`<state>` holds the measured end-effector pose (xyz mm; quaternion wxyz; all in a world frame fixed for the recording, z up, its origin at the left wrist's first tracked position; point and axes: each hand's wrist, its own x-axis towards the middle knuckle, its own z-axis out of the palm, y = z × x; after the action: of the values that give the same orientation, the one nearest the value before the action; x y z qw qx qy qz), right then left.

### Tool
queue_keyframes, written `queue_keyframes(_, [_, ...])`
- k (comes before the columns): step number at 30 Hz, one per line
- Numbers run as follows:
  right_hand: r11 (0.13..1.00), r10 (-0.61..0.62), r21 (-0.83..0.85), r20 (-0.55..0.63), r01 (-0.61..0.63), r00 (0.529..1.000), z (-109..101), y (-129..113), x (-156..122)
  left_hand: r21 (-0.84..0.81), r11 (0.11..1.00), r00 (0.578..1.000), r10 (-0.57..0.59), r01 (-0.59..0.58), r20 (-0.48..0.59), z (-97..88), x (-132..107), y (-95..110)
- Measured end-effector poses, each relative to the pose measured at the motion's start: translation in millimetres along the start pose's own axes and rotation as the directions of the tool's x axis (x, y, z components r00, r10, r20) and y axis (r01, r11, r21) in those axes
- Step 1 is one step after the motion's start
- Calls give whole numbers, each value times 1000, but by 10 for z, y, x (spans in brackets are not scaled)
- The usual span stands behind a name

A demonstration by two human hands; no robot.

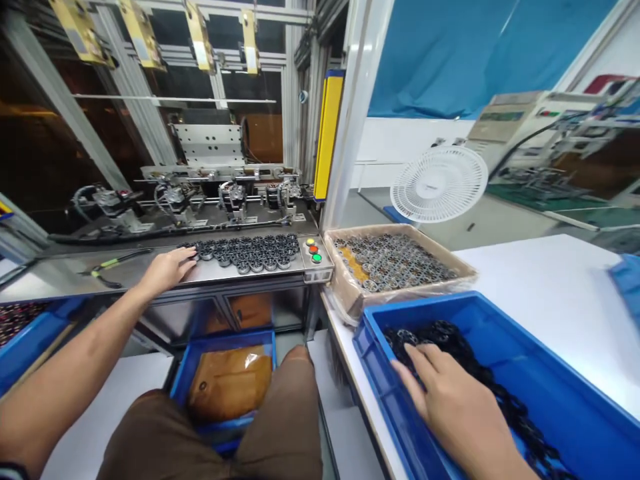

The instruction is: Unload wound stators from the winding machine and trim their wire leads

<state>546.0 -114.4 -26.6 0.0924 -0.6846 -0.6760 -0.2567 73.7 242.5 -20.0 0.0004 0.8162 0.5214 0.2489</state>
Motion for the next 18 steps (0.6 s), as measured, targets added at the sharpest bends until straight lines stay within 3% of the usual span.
queue_keyframes(1, [995,98,-9,118,-97,988,75,76,-10,10,999,999,33,-33,6,4,-9,-8])
queue_keyframes(3, [968,226,9,398,-251,889,204,172,-39,30,995,996,93,-93,1,-28,-11,34])
queue_keyframes(5, [944,214,74,605,-321,767,277,165,-58,41,986,987,161,-160,-28,-82,51,191])
queue_keyframes(7, [931,162,134,681,-339,715,298,74,-51,35,969,967,248,-246,-67,-109,194,521])
queue_keyframes(10, [926,154,136,716,-353,681,286,-96,-10,-4,909,907,416,-417,-63,-32,472,1351])
queue_keyframes(14, [927,156,109,757,-358,635,255,-170,-14,-65,794,786,608,-605,114,288,729,2688])
queue_keyframes(16, [929,166,92,764,-360,623,252,-123,-43,-69,772,742,628,-632,233,489,785,3232])
queue_keyframes(18, [929,178,73,770,-363,612,262,-50,-74,-52,784,728,596,-618,339,672,813,3620])
